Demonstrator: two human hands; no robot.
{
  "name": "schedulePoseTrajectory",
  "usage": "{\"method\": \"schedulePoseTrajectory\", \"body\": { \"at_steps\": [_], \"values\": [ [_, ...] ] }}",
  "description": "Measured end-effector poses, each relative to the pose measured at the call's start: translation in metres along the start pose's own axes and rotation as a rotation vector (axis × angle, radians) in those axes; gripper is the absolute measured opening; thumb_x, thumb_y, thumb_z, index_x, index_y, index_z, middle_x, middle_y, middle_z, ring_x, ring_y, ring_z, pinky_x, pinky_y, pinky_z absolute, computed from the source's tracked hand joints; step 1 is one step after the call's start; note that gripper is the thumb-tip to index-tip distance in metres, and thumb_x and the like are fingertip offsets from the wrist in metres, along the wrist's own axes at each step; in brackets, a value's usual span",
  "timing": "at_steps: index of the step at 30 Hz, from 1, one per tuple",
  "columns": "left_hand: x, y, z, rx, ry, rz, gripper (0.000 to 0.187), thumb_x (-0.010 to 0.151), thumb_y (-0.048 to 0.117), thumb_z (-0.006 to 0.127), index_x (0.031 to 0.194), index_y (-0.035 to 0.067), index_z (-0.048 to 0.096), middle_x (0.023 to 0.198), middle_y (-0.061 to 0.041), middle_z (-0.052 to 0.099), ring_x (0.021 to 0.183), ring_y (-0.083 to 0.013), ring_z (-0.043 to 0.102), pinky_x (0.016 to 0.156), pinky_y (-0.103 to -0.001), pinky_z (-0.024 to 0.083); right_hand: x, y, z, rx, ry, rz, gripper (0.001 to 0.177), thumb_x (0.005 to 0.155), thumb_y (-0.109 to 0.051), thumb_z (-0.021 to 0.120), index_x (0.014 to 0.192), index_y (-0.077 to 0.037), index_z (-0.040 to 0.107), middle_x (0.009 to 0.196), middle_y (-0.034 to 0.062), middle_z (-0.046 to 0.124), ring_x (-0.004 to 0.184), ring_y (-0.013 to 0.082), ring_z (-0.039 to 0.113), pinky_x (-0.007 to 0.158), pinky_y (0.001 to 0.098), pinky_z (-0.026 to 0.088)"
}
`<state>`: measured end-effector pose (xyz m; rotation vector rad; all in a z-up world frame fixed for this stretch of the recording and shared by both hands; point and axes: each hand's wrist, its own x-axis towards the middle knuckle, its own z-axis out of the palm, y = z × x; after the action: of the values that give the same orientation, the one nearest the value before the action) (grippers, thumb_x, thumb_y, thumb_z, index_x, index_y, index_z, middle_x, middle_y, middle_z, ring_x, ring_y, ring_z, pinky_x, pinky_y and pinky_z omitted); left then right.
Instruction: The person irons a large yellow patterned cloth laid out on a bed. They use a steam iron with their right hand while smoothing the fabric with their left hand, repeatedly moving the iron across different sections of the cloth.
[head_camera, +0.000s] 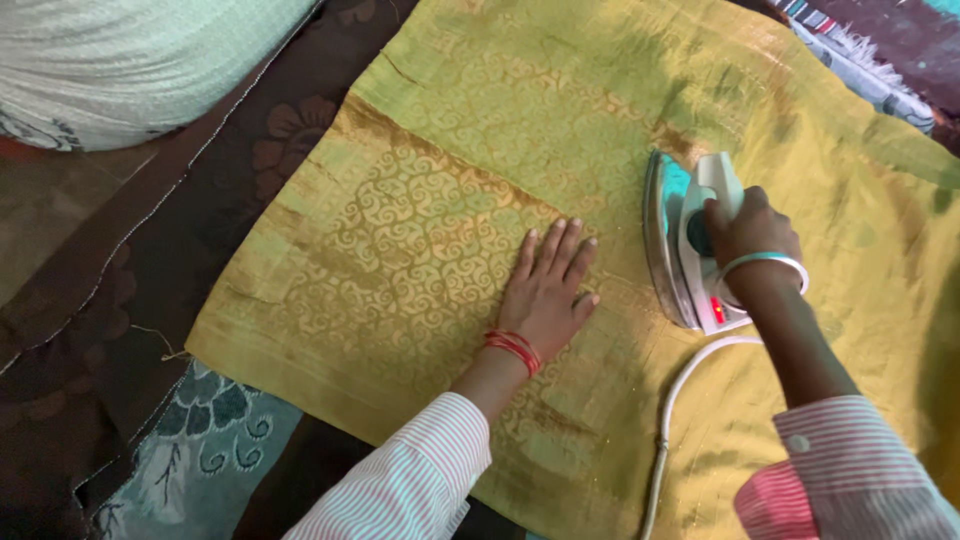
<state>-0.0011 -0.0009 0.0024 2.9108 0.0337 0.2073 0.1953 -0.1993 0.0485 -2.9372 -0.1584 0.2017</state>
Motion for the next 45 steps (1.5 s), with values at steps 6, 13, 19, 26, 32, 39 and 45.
{"method": "schedulePoseTrajectory", "body": {
  "at_steps": [6, 13, 19, 26, 32, 39, 45],
  "values": [
    [0.001, -0.004, -0.003, -0.019, -0.012, 0.025, 0.074, 0.097, 0.052, 0.049, 0.157, 0.01, 0.036, 0.168, -0.014, 0.025, 0.156, -0.0298, 0.018, 0.127, -0.051, 0.009, 0.02, 0.002, -0.018, 0.111, -0.096, 0.087, 0.06, 0.102, -0.055, 0.056, 0.12, 0.001, 0.059, 0.097, 0.0323, 0.071, 0.09, 0.0511, 0.072, 0.084, 0.0565, 0.055],
    [-0.024, -0.085, -0.04, 0.38, -0.045, -0.178, 0.065, 0.107, 0.051, 0.048, 0.147, 0.001, 0.045, 0.165, -0.02, 0.036, 0.154, -0.0391, 0.029, 0.124, -0.057, 0.025, -0.02, -0.018, -0.032, -0.09, 0.029, -0.277, 0.059, 0.108, -0.06, 0.055, 0.119, -0.002, 0.06, 0.089, 0.0308, 0.07, 0.084, 0.0511, 0.068, 0.073, 0.0593, 0.053],
    [-0.054, -0.188, -0.068, 0.184, 0.267, -0.368, 0.072, 0.101, 0.045, 0.056, 0.154, -0.001, 0.04, 0.165, -0.019, 0.033, 0.155, -0.0335, 0.024, 0.124, -0.054, 0.014, -0.032, -0.105, -0.02, -0.044, -0.165, -0.532, 0.059, 0.094, -0.061, 0.057, 0.123, -0.01, 0.058, 0.092, 0.0276, 0.072, 0.085, 0.0492, 0.069, 0.077, 0.0583, 0.054],
    [-0.07, -0.196, -0.079, -0.013, 0.327, -0.34, 0.066, 0.095, 0.041, 0.063, 0.147, 0.001, 0.051, 0.158, -0.016, 0.045, 0.153, -0.0318, 0.03, 0.127, -0.056, 0.011, -0.029, -0.196, -0.004, -0.043, -0.239, -0.67, 0.055, 0.099, -0.06, 0.052, 0.12, -0.009, 0.058, 0.098, 0.0262, 0.073, 0.094, 0.0464, 0.069, 0.082, 0.0556, 0.053],
    [-0.069, -0.198, -0.078, 0.067, 0.422, -0.532, 0.059, 0.097, 0.036, 0.061, 0.144, 0.002, 0.055, 0.158, -0.012, 0.047, 0.153, -0.0312, 0.032, 0.125, -0.062, 0.009, -0.014, -0.216, -0.007, -0.01, -0.257, -0.727, 0.054, 0.096, -0.057, 0.054, 0.126, -0.011, 0.057, 0.098, 0.0263, 0.072, 0.092, 0.0458, 0.07, 0.082, 0.0551, 0.054],
    [-0.069, -0.194, -0.086, 0.101, 0.358, -0.544, 0.057, 0.097, 0.036, 0.058, 0.143, 0.004, 0.056, 0.158, -0.012, 0.044, 0.152, -0.032, 0.03, 0.124, -0.061, 0.009, -0.027, -0.248, -0.01, -0.039, -0.253, -0.801, 0.051, 0.098, -0.056, 0.052, 0.123, -0.012, 0.057, 0.099, 0.0246, 0.072, 0.093, 0.0453, 0.069, 0.08, 0.055, 0.054],
    [-0.07, -0.196, -0.082, 0.075, 0.417, -0.548, 0.053, 0.1, 0.031, 0.055, 0.144, 0.002, 0.055, 0.157, -0.011, 0.048, 0.151, -0.0307, 0.035, 0.124, -0.058, 0.013, -0.03, -0.27, -0.016, -0.03, -0.22, -0.732, 0.051, 0.102, -0.058, 0.05, 0.118, -0.01, 0.058, 0.099, 0.0246, 0.073, 0.094, 0.045, 0.07, 0.081, 0.0545, 0.054]
  ]
}}
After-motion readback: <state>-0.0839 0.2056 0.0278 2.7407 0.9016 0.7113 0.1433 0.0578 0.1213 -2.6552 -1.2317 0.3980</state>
